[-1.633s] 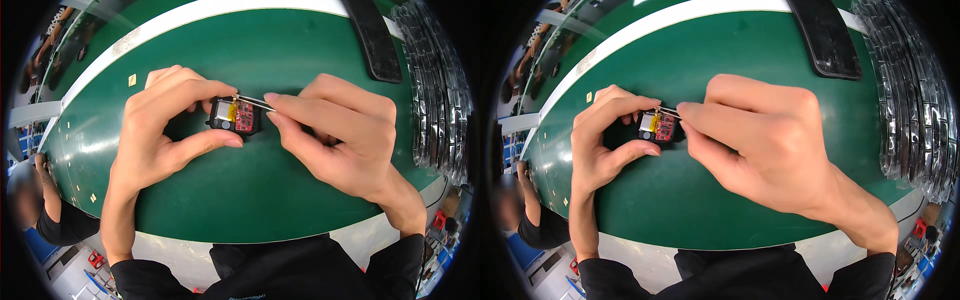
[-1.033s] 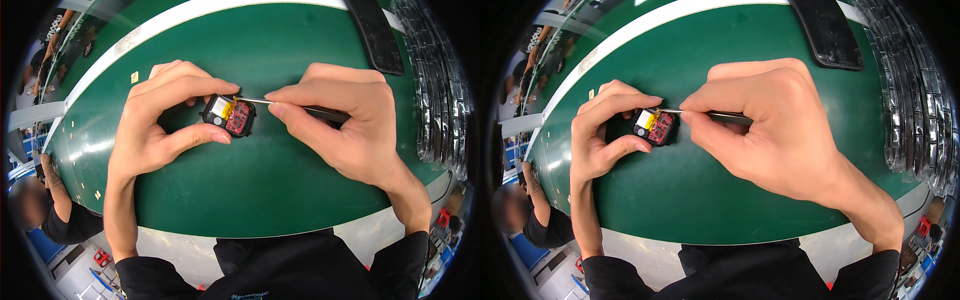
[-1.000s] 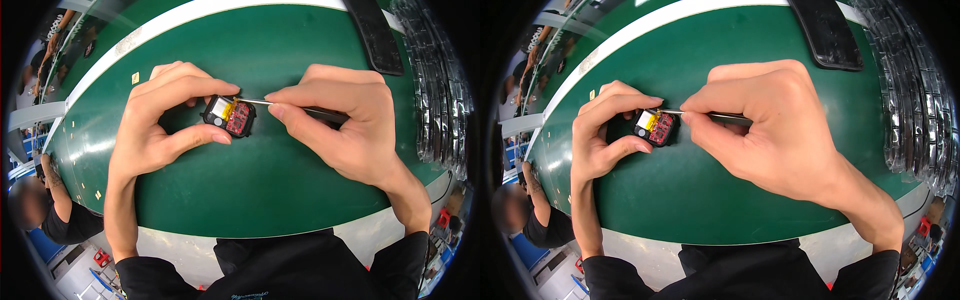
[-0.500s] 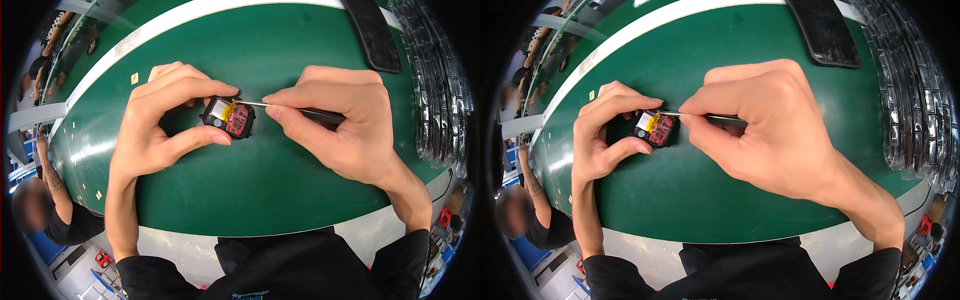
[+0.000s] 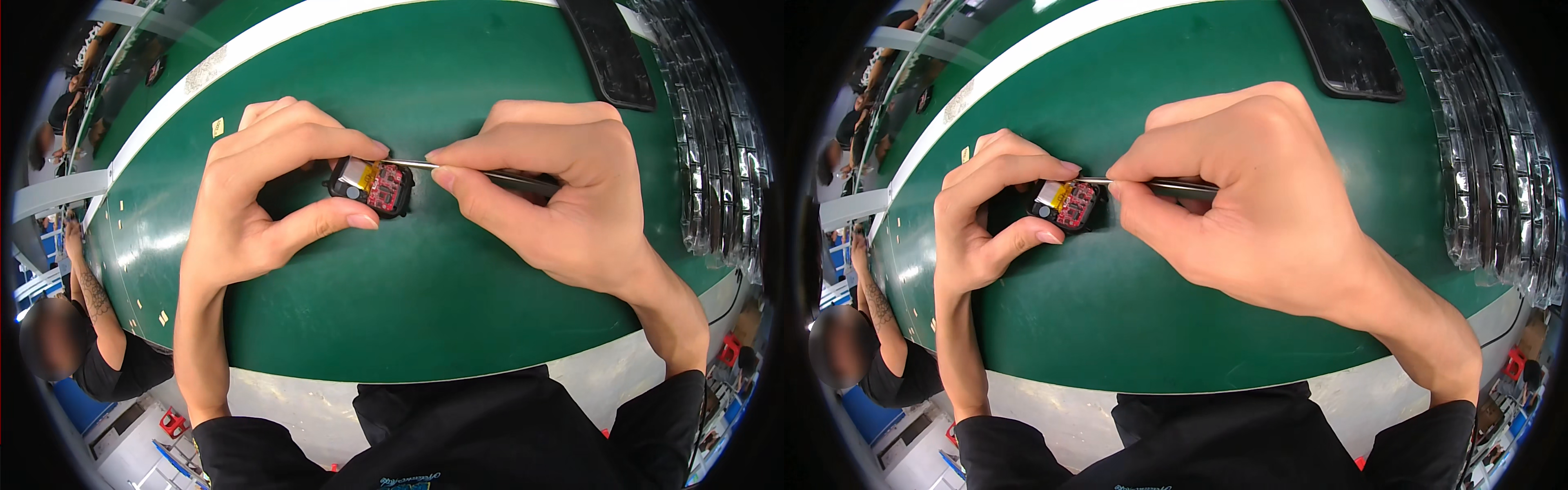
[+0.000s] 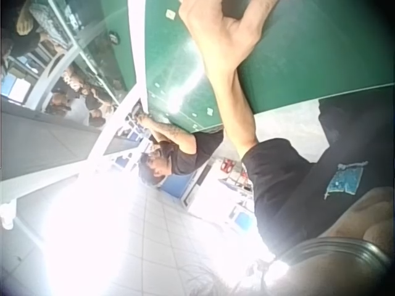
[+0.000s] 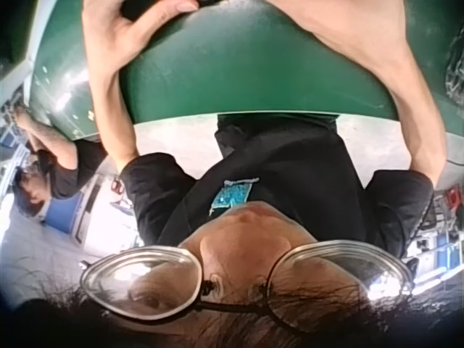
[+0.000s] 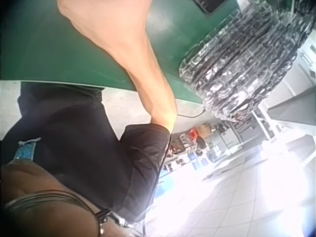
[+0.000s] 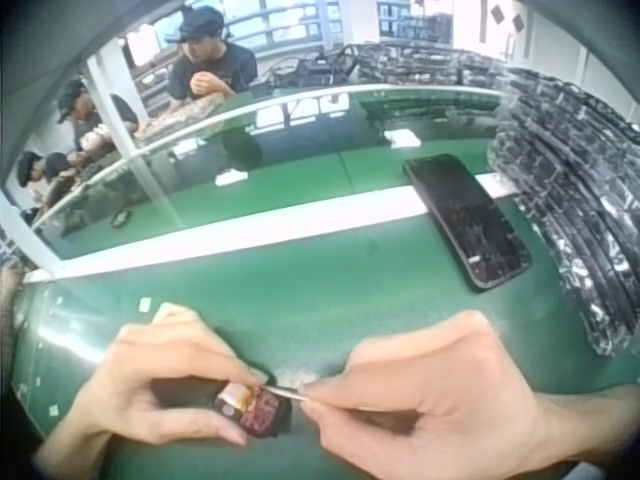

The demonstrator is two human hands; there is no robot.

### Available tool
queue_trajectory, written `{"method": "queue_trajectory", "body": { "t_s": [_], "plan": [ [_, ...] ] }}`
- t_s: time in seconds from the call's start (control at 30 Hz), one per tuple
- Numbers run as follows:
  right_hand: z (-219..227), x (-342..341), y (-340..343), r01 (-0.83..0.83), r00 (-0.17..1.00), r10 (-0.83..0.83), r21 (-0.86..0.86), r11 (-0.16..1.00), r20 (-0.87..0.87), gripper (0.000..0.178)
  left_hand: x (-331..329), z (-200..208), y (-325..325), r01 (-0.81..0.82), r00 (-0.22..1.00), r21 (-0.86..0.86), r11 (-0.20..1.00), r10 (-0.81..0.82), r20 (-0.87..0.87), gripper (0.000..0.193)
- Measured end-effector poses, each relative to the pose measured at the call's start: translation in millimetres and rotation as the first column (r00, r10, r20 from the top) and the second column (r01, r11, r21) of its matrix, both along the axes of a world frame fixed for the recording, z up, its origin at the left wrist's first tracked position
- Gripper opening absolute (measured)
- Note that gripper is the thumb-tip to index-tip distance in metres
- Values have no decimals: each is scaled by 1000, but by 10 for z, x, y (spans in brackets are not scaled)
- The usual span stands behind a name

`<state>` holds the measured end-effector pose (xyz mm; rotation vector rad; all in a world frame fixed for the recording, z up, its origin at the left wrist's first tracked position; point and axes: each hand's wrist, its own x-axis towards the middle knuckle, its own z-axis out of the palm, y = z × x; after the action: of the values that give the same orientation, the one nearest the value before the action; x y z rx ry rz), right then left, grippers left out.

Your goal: Assembling and inspecting internal components of a small electronic device using a precision tool.

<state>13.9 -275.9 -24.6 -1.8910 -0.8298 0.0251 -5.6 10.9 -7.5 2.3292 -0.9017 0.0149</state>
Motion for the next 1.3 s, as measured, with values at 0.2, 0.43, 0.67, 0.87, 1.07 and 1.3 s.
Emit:
{"method": "queue_trajectory", "body": {
  "t_s": [0.2, 0.43, 0.67, 0.87, 1.07, 1.3],
  "plan": [
    [-56, -11, 8, -7, 999, 5, 42, 999, 40, 12, 7, -28, -25, -19, 1000, -38, 999, 18, -26, 50],
    [-2, -27, 29, -10, 996, 4, 62, 998, 94, 13, -9, 37, -20, -10, 1000, -5, 1000, 10, 6, 53],
    [27, -68, 14, 20, 1000, -19, 119, 993, -9, 5, -43, 7, -70, -29, 999, -53, 998, 28, -19, 51],
    [123, 141, -91, 219, 972, -187, 259, 941, -145, 13, -127, 96, -194, -111, 990, 41, 993, 107, 91, 54],
    [40, 239, -159, 223, 974, -227, 245, 944, -12, 16, -159, 24, -192, -161, 984, 29, 986, 158, 79, 53],
    [21, 187, -191, 231, 957, -242, 85, 969, 157, 20, -39, 817, -830, -95, 994, -265, 959, 107, 31, 60]
  ]
}}
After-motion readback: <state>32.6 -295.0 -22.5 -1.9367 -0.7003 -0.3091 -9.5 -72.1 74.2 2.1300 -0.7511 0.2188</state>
